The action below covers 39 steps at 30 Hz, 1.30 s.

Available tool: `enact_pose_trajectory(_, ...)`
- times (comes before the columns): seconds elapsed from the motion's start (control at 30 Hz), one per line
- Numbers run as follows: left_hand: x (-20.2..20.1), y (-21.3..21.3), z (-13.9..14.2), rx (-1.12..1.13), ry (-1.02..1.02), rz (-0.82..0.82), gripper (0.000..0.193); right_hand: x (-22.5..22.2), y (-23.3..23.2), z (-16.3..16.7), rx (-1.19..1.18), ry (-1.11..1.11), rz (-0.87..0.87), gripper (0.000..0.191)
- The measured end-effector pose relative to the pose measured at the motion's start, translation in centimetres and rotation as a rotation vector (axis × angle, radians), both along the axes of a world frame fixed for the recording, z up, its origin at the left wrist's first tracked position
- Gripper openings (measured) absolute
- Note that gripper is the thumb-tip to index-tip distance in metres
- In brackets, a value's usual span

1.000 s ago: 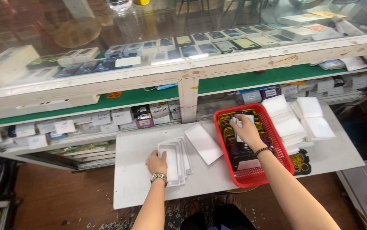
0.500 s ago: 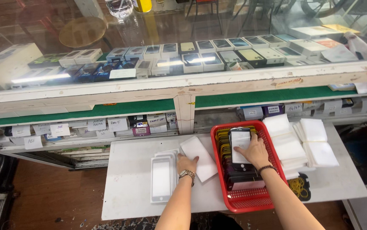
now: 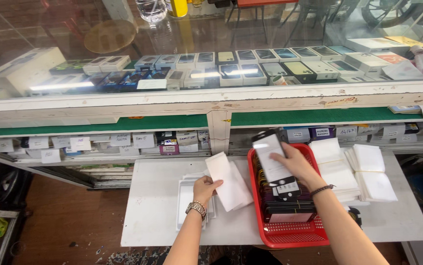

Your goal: The person repeatedly picks smartphones from a red basket, wraps each one in a white protective sheet, and places the wrapped units into a clear plastic tray. The process is performed one at a time in a consistent sequence.

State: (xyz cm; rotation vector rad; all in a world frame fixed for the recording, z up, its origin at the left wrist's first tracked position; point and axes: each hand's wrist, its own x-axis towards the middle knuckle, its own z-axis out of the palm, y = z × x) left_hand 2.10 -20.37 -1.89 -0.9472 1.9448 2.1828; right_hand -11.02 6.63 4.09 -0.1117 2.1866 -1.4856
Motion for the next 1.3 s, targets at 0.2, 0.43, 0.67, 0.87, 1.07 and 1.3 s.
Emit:
enact_pose_trajectory(0.2,2.5,-1.7,3.4,0.284,0.112,-0.029,0.038,5.1,-6.9,-0.9,-0.176,-0.166,0.226,0.056)
enact_pose_trajectory(0.43,4.9,-3.9,3.4,0.086,0.105,-0.022,0.029,8.2,-9.3,-1.3,-0.094,-0.112,0.22,0.05)
enact_pose_trajectory(0.67,4.9,-2.1,2.3,0.115,0.086,-0.008,0.027,10.1,-8.0,-1.4,-0.134,-0.171,0.183,0.048)
enact_pose_trajectory(0.87,5.3,-2.2,2.7,-0.217,0.065,0.136,0.034,11.1,-8.3,0.6,-0.023,-0.045,0.01,0.041)
enact_pose_trajectory(1.07,6.9,-5.9,3.1,0.17,0.347,0.345,0.028,11.6,-10.1,-0.2,0.325,0.176,-0.045,0.047)
enact_pose_trajectory(1.3,8.3,-8.5,5.1,0.283,0.302,0.227,0.034,12.8,-12.5,-2.5,0.609,0.266,0.143,0.04)
